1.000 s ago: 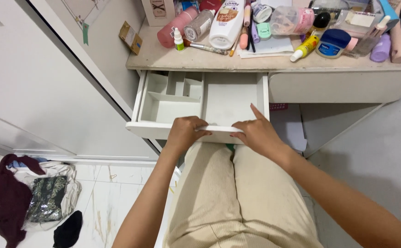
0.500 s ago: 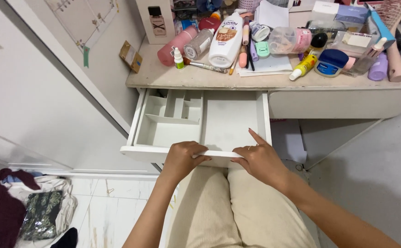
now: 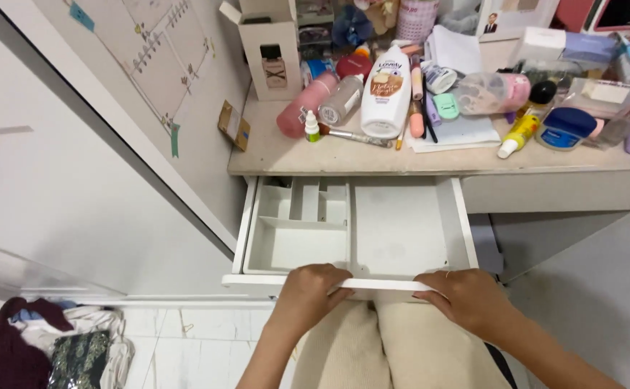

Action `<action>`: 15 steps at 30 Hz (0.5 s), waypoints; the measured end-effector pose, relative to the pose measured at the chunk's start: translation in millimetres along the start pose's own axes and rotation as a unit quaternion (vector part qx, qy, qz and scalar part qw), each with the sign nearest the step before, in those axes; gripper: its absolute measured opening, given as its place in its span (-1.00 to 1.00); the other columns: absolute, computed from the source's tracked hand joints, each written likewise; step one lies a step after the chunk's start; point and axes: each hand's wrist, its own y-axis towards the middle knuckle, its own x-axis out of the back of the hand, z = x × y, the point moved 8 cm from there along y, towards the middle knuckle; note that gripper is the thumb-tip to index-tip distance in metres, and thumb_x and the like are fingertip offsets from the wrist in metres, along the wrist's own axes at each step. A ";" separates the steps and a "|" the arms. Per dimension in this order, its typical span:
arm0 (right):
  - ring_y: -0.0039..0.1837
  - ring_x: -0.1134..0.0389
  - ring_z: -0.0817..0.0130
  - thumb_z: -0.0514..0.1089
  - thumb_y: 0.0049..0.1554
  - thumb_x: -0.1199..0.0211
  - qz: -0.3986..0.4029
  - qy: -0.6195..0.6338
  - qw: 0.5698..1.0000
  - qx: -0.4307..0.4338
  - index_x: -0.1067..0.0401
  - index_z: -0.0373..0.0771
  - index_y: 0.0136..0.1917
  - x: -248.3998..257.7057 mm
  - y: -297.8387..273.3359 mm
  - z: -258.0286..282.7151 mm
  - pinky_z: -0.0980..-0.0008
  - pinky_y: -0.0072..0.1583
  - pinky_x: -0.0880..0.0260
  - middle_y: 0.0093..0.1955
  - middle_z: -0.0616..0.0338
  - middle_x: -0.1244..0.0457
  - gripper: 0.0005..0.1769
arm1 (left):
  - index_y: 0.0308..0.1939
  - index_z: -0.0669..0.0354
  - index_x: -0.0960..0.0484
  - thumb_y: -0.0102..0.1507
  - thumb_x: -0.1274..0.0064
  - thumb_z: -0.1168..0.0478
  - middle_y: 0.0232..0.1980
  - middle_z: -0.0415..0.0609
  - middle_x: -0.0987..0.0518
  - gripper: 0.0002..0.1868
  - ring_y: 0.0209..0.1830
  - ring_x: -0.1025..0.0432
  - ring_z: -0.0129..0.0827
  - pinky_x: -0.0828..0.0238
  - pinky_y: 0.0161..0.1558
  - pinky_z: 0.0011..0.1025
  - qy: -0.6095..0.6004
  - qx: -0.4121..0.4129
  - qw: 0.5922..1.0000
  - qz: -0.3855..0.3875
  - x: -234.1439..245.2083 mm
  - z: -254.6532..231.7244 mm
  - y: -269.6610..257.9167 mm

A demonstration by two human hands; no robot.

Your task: The person opens a drawer and organizes various cosmetic items from the desk into the drawer. They place makeup brushes, lipsticks, bottles, and other beauty products into compartments within the drawer, then close it.

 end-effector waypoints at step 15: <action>-0.51 -0.25 0.42 0.11 0.01 -0.16 0.011 0.044 0.996 0.075 -0.45 0.01 -0.20 7.6 -8.6 10.1 0.31 -0.47 -0.22 -0.54 0.37 -0.25 -0.80 | -0.51 -0.01 -0.67 -0.05 -0.24 0.15 -0.46 -0.35 -0.63 -0.91 -0.50 -0.45 -0.54 -0.31 -0.40 -0.62 -0.066 0.238 0.969 -0.009 41.7 22.8 -37.8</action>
